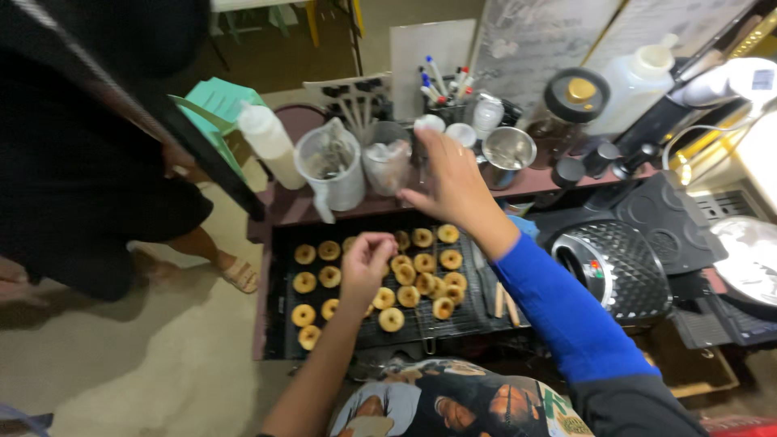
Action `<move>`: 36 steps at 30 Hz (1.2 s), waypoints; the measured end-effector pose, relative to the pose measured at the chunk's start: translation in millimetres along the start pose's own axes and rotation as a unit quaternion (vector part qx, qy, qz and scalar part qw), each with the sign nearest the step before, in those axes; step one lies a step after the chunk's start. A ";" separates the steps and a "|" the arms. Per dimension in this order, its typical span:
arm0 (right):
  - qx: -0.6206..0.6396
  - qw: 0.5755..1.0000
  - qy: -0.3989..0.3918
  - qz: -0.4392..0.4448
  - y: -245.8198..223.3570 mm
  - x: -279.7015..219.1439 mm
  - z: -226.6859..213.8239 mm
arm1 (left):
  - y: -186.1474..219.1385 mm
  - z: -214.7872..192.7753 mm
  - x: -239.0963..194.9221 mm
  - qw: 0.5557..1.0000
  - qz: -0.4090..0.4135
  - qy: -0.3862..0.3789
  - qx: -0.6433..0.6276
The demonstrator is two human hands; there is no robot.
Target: The person uses a whisk to remove cooked donuts from a donut maker and places them on a cooling rack. They then pour batter into the donut maker molds using a ladle and close the lid to cook the next batch.
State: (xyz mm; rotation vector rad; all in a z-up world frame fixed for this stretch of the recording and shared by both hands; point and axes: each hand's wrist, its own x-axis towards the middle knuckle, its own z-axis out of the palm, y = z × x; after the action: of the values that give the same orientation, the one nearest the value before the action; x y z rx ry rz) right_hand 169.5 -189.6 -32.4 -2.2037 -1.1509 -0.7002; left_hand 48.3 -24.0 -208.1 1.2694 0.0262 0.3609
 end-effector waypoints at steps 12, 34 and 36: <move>0.037 0.988 0.095 0.115 -11.8 -16.6 28.9 | 82.0 -15.3 -30.3 0.963 0.092 -0.034 0.251; 0.013 0.828 -0.087 0.554 -114.2 -503.4 -166.1 | 97.7 305.3 -89.5 0.880 0.299 -0.369 0.024; -0.027 0.762 -0.088 0.641 -92.2 -576.4 -169.7 | 88.8 329.1 -110.5 0.887 0.191 -0.413 -0.076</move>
State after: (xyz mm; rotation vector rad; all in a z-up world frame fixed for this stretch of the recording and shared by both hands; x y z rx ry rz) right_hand -227.7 -582.0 -273.0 -2.4472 0.4785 0.1009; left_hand -6.8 -338.1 -44.6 1.1823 -0.9755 0.1258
